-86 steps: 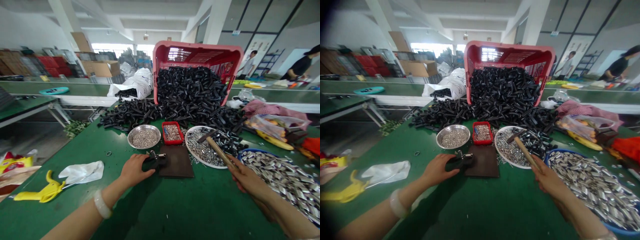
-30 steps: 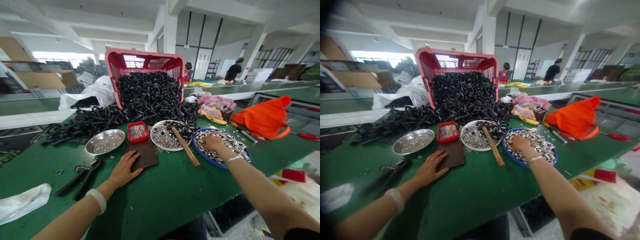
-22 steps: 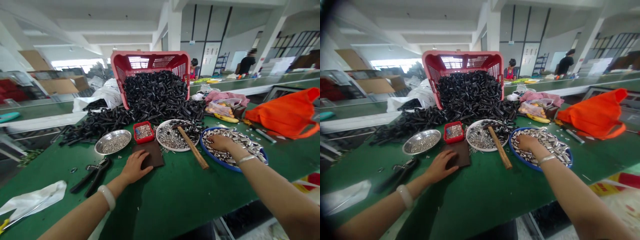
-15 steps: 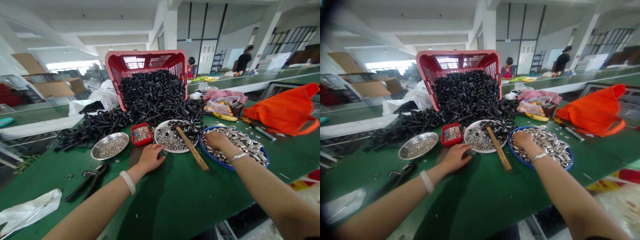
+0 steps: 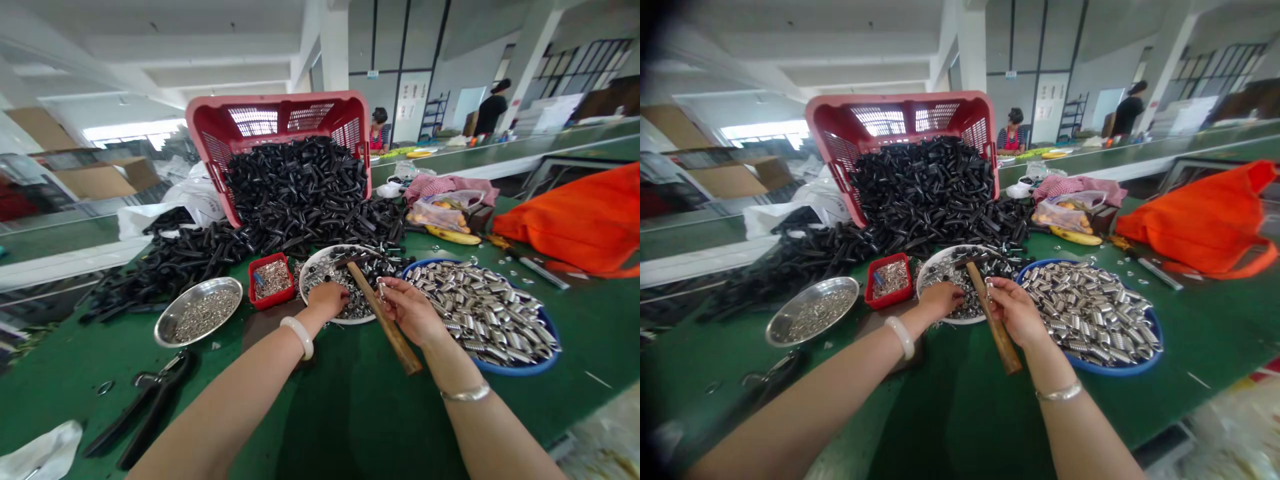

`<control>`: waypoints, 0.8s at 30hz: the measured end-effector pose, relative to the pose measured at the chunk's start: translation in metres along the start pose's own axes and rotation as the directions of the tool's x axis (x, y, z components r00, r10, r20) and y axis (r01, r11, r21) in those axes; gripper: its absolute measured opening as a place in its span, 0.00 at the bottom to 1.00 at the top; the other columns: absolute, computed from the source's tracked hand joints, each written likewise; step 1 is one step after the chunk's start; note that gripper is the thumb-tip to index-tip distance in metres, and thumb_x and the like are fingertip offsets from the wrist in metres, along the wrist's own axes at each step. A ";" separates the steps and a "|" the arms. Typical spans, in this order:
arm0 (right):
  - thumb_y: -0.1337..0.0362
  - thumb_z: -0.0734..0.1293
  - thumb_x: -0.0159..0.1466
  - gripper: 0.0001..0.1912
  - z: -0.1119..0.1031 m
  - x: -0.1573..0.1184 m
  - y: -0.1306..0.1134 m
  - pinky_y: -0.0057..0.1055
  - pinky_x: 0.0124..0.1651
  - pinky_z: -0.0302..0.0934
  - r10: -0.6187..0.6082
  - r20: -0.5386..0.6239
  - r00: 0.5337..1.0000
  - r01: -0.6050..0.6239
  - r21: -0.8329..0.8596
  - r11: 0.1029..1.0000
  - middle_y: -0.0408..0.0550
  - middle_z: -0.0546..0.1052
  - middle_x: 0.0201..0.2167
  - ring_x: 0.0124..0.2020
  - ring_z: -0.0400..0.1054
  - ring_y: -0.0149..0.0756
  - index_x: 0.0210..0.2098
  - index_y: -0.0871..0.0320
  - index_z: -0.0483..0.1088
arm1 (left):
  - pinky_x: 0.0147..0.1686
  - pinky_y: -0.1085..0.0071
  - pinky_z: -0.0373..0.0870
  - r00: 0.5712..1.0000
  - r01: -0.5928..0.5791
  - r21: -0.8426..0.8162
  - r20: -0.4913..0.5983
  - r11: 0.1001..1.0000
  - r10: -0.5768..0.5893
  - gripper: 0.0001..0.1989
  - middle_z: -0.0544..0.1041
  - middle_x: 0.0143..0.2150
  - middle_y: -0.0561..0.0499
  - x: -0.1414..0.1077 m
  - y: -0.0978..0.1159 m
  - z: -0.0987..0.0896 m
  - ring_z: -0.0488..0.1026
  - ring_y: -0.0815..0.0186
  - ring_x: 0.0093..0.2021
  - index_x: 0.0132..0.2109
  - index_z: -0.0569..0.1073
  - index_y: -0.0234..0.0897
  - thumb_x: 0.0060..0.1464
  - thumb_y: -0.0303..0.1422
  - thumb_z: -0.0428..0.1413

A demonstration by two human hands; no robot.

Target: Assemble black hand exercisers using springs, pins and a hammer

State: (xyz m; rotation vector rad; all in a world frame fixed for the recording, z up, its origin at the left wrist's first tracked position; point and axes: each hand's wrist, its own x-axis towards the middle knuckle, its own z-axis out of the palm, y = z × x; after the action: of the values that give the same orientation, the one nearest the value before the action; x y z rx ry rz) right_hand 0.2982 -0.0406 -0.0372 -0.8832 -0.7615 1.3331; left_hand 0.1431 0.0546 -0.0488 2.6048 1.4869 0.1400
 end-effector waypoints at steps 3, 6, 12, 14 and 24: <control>0.63 0.72 0.46 0.19 -0.004 0.001 -0.001 0.19 0.18 0.51 0.040 -0.061 0.997 -0.039 0.025 0.999 0.41 0.72 0.25 0.20 0.63 0.23 0.37 0.58 0.65 | 0.34 0.69 0.64 0.999 0.031 -0.012 0.022 0.999 -0.031 0.10 0.76 0.37 0.52 0.002 -0.001 -0.001 0.72 0.60 0.38 0.38 0.75 0.49 0.48 0.40 0.54; 0.62 0.73 0.45 0.20 -0.002 0.000 0.000 0.20 0.20 0.56 0.100 -0.058 0.993 -0.101 -0.002 0.995 0.42 0.73 0.27 0.23 0.67 0.27 0.36 0.58 0.66 | 0.34 0.69 0.63 0.998 0.040 -0.091 -0.050 0.995 -0.044 0.08 0.76 0.36 0.52 -0.002 -0.002 -0.002 0.71 0.61 0.37 0.35 0.75 0.46 0.47 0.37 0.54; 0.60 0.72 0.47 0.16 -0.002 -0.001 0.007 0.18 0.16 0.46 0.012 0.004 1.000 -0.011 -0.144 0.990 0.41 0.72 0.24 0.17 0.57 0.19 0.33 0.59 0.67 | 0.32 0.73 0.64 0.996 0.017 -0.761 -0.043 0.648 -0.077 0.06 0.75 0.31 0.52 -0.028 0.008 -0.001 0.70 0.68 0.31 0.32 0.72 0.36 0.46 0.33 0.55; 0.59 0.71 0.49 0.16 0.000 -0.003 0.008 0.20 0.16 0.46 -0.040 0.028 0.999 0.046 -0.260 0.965 0.41 0.72 0.25 0.16 0.55 0.20 0.34 0.59 0.67 | 0.30 0.75 0.63 0.993 0.090 -0.908 0.049 0.410 -0.110 0.07 0.73 0.28 0.52 -0.039 0.015 -0.001 0.68 0.71 0.28 0.32 0.71 0.34 0.44 0.33 0.57; 0.56 0.58 0.61 0.12 0.033 -0.024 0.020 0.31 0.30 0.59 -0.232 0.215 0.949 0.316 -0.680 0.662 0.44 0.70 0.24 0.26 0.64 0.33 0.41 0.53 0.65 | 0.17 0.81 0.50 0.940 0.247 -0.968 0.248 -0.035 -0.235 0.16 0.65 0.25 0.56 -0.083 0.020 -0.019 0.57 0.78 0.20 0.39 0.72 0.35 0.41 0.38 0.59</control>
State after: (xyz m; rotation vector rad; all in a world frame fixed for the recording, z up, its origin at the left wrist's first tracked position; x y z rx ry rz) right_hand 0.2573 -0.0605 -0.0379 -1.2378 -1.4981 0.7959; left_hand 0.1154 -0.0260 -0.0275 1.0555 1.0406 0.8167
